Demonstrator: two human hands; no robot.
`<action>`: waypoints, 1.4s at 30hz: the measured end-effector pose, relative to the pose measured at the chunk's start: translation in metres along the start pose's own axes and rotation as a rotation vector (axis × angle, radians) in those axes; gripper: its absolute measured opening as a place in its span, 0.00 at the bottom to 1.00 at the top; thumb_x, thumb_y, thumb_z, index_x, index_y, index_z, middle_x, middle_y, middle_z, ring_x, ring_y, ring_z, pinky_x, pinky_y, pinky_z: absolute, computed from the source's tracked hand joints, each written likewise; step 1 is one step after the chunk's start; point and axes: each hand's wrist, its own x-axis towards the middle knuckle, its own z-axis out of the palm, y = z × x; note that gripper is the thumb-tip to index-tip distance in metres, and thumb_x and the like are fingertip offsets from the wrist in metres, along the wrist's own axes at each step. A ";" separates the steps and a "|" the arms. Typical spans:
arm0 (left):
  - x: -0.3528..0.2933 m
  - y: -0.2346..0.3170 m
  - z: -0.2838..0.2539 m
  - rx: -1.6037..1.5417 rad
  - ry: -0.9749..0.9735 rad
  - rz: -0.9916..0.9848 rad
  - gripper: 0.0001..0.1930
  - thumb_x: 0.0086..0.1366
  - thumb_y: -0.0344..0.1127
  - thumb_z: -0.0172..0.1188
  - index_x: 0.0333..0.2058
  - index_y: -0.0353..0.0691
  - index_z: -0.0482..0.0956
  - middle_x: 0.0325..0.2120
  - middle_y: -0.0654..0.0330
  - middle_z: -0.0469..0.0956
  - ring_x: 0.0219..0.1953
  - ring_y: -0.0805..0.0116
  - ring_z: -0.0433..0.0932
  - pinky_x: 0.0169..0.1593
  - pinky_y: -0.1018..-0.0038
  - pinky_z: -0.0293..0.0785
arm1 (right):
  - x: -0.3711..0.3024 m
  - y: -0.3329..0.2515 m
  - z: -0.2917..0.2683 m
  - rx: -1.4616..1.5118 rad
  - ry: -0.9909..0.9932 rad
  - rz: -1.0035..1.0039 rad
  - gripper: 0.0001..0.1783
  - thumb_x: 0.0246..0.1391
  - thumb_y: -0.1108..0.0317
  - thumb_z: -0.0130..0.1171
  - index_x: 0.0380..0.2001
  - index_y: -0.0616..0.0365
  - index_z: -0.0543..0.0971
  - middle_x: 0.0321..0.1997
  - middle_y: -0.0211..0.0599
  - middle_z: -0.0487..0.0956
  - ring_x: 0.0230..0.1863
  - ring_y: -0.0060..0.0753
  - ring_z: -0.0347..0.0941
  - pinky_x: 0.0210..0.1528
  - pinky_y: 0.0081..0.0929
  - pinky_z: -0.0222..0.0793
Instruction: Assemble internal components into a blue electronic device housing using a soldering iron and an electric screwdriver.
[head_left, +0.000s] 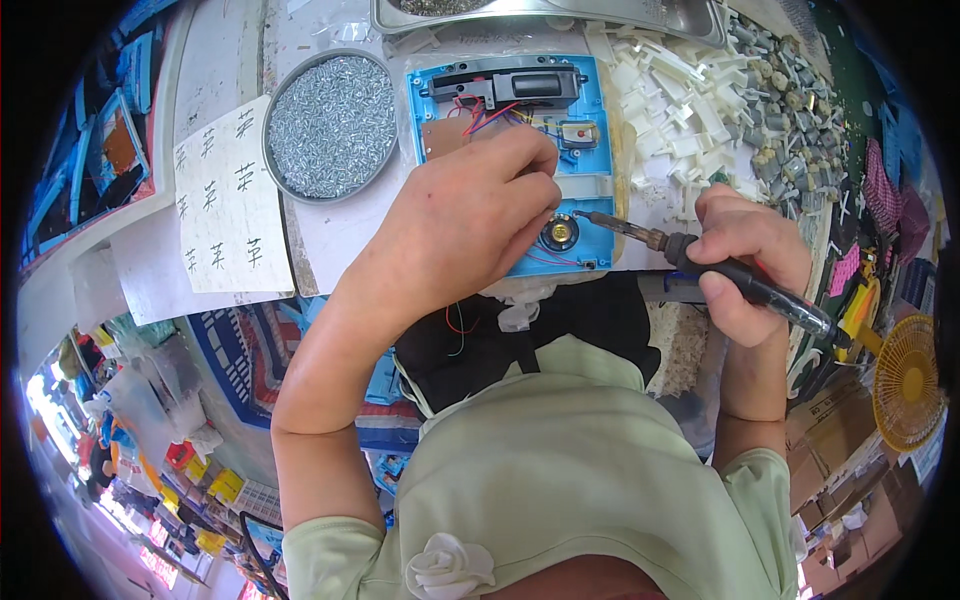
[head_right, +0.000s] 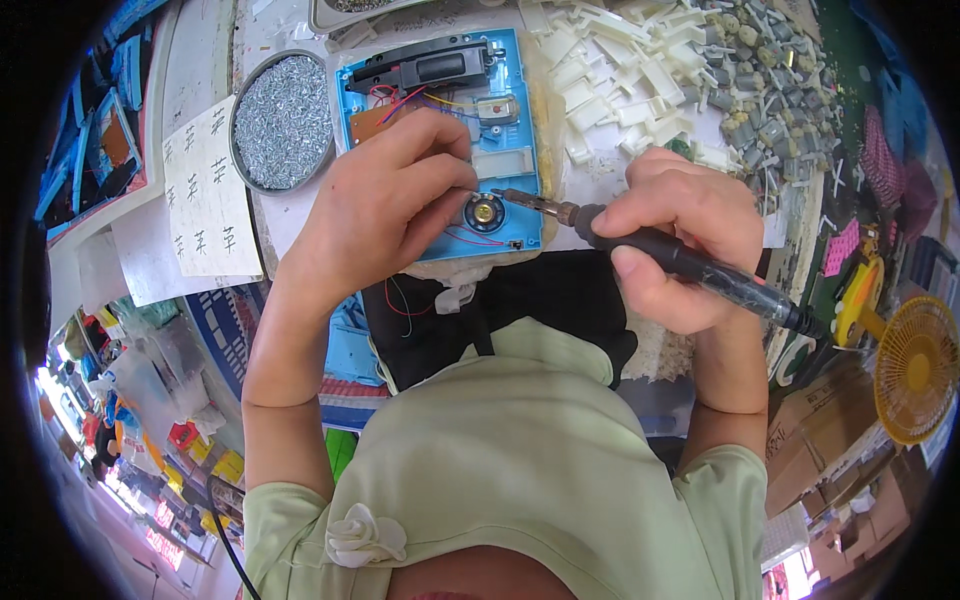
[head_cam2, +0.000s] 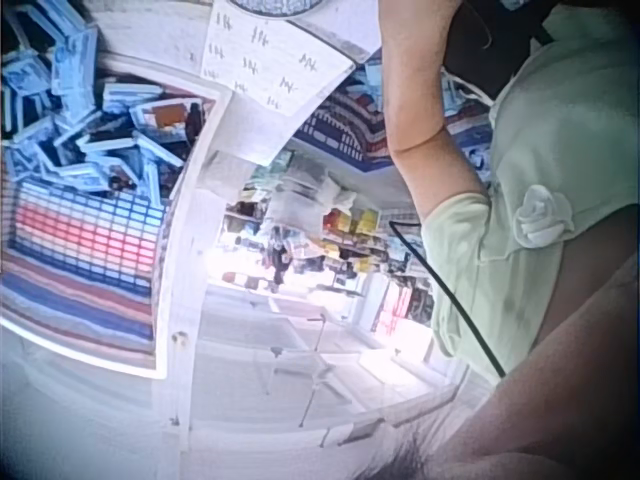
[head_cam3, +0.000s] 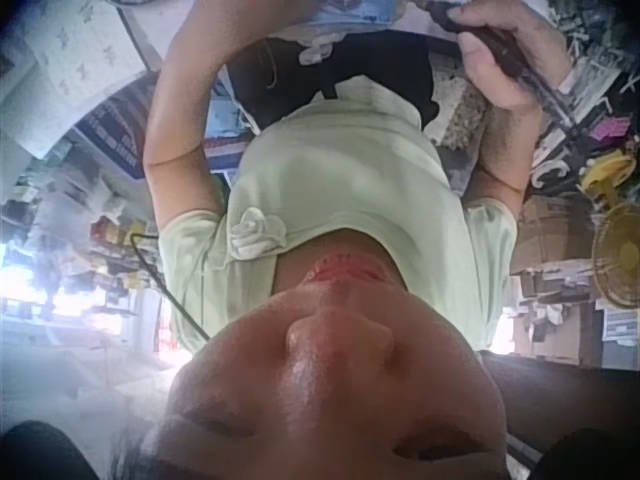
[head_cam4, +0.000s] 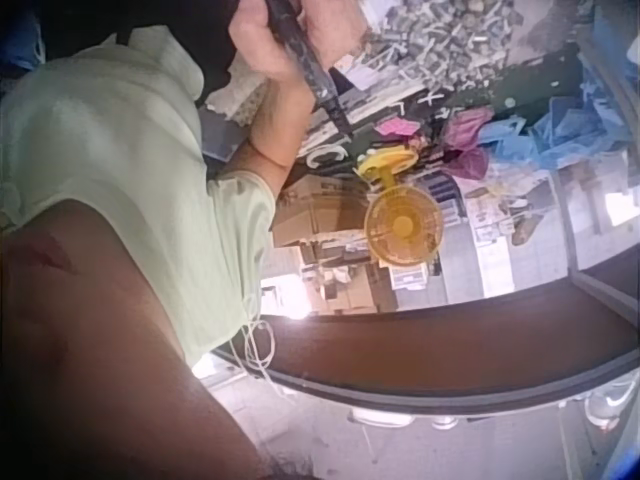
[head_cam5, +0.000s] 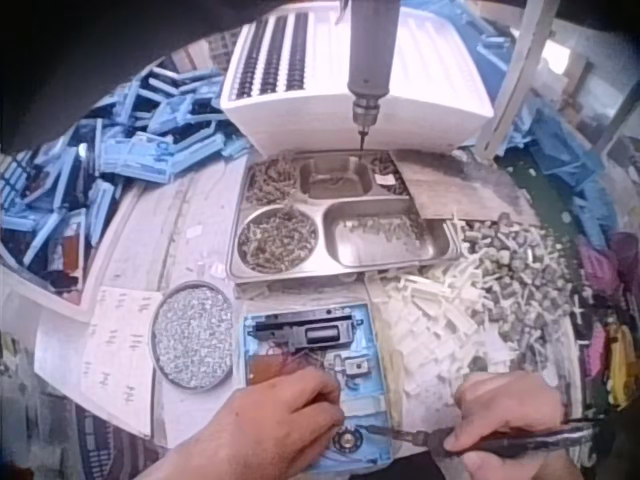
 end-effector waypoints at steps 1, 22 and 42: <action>0.000 0.001 0.001 0.007 -0.002 -0.009 0.10 0.53 0.22 0.67 0.34 0.39 0.78 0.39 0.58 0.76 0.40 0.56 0.80 0.40 0.66 0.78 | 0.000 0.001 0.000 -0.012 -0.009 0.003 0.12 0.43 0.70 0.65 0.32 0.63 0.82 0.17 0.30 0.71 0.19 0.30 0.61 0.24 0.30 0.55; -0.001 0.005 0.008 0.091 0.019 -0.010 0.10 0.51 0.24 0.69 0.32 0.42 0.78 0.39 0.61 0.76 0.40 0.58 0.80 0.39 0.65 0.77 | 0.005 0.000 0.006 -0.066 -0.068 0.010 0.12 0.38 0.72 0.64 0.31 0.61 0.82 0.20 0.33 0.77 0.18 0.35 0.64 0.24 0.31 0.60; -0.005 0.006 0.009 0.141 0.028 0.011 0.09 0.52 0.24 0.67 0.32 0.41 0.77 0.40 0.60 0.77 0.40 0.57 0.80 0.39 0.65 0.78 | -0.015 -0.028 -0.021 -0.089 0.085 0.037 0.13 0.45 0.68 0.65 0.33 0.64 0.80 0.26 0.41 0.76 0.28 0.37 0.71 0.36 0.37 0.66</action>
